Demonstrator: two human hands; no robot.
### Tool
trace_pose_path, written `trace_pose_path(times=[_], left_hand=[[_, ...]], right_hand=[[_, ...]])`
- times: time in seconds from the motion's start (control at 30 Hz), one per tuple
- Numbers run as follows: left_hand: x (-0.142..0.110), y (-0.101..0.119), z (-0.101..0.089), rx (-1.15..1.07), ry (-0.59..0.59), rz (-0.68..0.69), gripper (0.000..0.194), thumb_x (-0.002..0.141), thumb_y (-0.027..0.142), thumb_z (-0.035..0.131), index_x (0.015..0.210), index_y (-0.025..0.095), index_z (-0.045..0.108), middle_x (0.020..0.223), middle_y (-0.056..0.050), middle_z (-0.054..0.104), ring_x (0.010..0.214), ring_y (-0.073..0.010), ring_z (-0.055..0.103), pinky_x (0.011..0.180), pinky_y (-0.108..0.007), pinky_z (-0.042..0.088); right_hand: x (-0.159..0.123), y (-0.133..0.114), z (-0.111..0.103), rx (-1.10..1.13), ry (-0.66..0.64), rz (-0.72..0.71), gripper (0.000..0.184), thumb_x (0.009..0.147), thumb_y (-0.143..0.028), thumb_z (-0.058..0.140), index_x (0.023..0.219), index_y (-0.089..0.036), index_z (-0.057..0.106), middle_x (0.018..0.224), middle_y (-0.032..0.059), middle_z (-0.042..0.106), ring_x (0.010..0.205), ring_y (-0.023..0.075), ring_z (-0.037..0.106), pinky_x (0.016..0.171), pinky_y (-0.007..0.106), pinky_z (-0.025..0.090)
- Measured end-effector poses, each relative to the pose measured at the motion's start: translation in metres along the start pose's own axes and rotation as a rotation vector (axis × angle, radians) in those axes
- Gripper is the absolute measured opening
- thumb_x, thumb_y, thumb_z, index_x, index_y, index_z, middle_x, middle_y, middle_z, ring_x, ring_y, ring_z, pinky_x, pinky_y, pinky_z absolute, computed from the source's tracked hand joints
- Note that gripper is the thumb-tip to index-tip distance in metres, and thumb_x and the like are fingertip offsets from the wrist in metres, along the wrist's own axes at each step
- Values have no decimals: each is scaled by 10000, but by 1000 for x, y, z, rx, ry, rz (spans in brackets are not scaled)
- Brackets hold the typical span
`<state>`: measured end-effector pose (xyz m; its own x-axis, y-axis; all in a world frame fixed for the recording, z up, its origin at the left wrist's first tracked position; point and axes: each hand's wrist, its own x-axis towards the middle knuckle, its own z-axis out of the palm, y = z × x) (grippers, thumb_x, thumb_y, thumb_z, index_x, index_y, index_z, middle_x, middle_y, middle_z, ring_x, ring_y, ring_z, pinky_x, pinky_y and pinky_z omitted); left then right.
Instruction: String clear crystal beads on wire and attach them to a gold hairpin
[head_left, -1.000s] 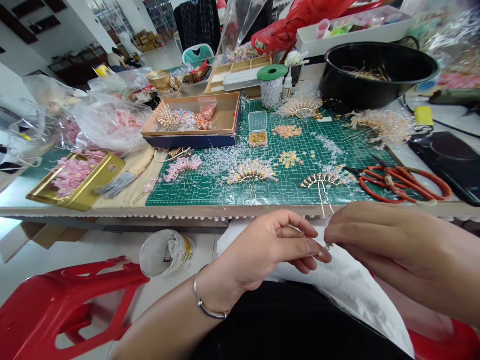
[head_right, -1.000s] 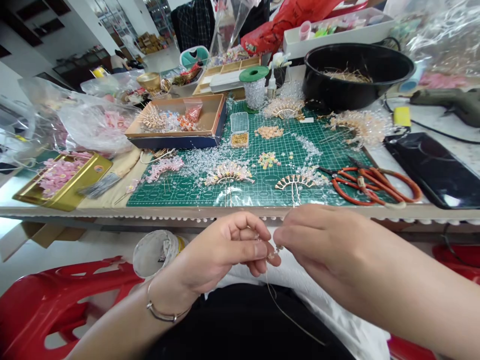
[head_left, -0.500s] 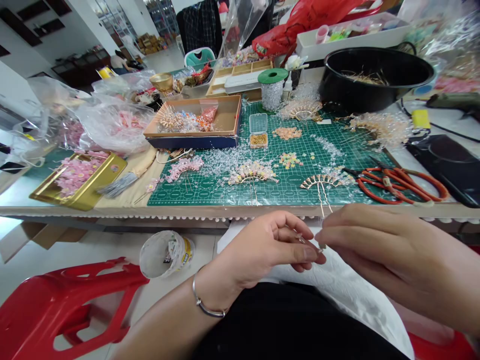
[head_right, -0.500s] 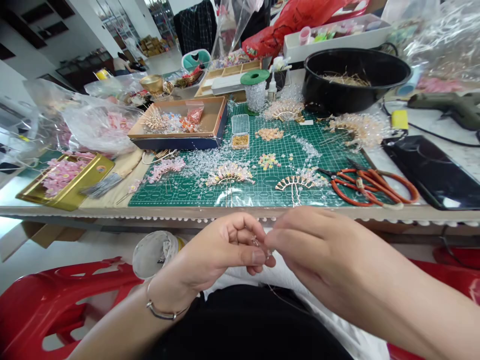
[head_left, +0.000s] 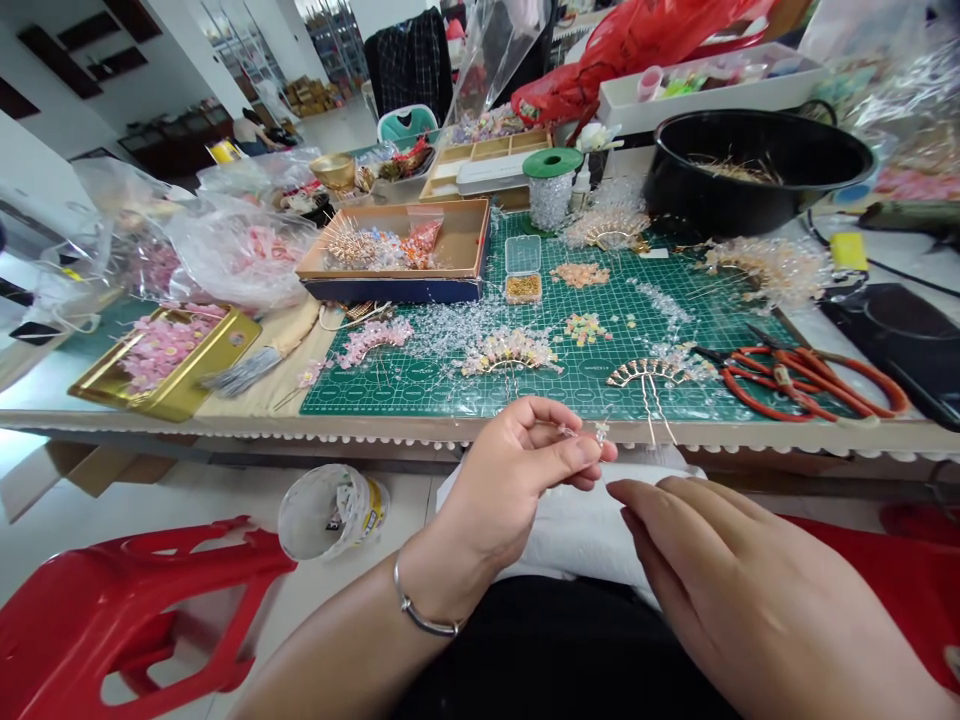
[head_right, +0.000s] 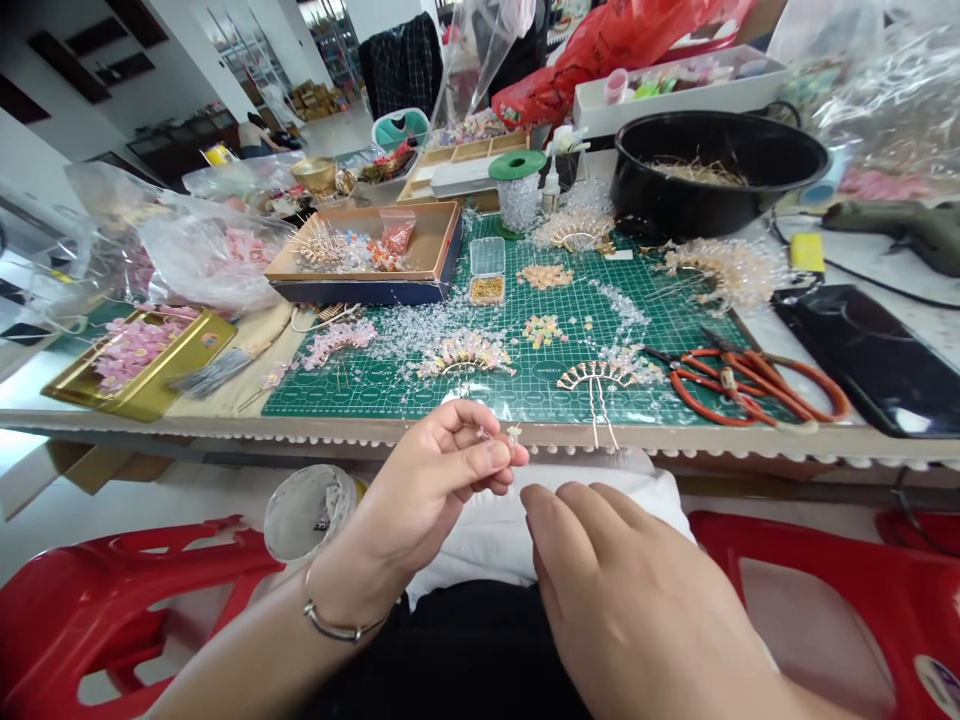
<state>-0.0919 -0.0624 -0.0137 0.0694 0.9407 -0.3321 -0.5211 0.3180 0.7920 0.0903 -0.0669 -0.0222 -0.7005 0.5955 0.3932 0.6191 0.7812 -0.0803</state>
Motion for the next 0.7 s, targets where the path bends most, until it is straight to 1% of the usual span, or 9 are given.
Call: trace_pose_path(times=[0.07,0.2,0.3,0.4,0.5,0.6,0.7], left_hand=[[0,-1,-1,1,1,15,254,766,161,820,888,153,597,777,-36,755,672,-105,654,678,-240,483],[2,-3,-4,-10,20,50,232,771,154,814,869,153,603,766,-28,758,713,-110,670,693,-239,488],[3,-4,-4,-32,31,69,221,773,144,804,865,154,603,762,-27,762,696,-101,670,687,-232,488],[2,-5,-2,-60,48,69,232,755,119,800,857,154,595,729,-10,746,707,-105,682,673,-221,489],[1,-5,1,-85,51,79,239,744,95,789,835,156,577,695,1,726,708,-104,684,664,-209,485],[2,-4,2,-109,57,114,249,747,82,779,830,160,558,690,1,728,688,-92,676,681,-206,489],[5,2,-2,-83,31,95,264,745,100,798,851,158,564,727,-22,754,656,-88,668,671,-211,495]], right_hand=[[3,-1,-1,17,0,-1,234,954,-102,406,986,-141,635,781,111,750,621,277,735,431,344,462],[3,-5,-1,106,4,-9,250,918,-80,413,904,-173,644,676,54,732,499,227,686,411,334,438],[-1,-8,6,182,-38,-23,269,909,-72,412,946,-166,661,665,41,727,497,212,680,433,323,438],[-4,-8,17,237,-81,-46,320,900,-51,392,1043,-142,665,703,61,740,548,216,702,458,309,434],[-1,-8,24,281,-96,-70,338,895,-33,369,1005,-144,669,669,62,720,548,215,692,461,299,435],[5,-7,21,305,-93,-75,345,899,-20,351,970,-147,665,634,50,698,518,205,668,462,299,464],[2,-5,9,449,-102,-51,309,918,-40,375,994,-187,635,681,30,725,548,178,692,494,264,527]])
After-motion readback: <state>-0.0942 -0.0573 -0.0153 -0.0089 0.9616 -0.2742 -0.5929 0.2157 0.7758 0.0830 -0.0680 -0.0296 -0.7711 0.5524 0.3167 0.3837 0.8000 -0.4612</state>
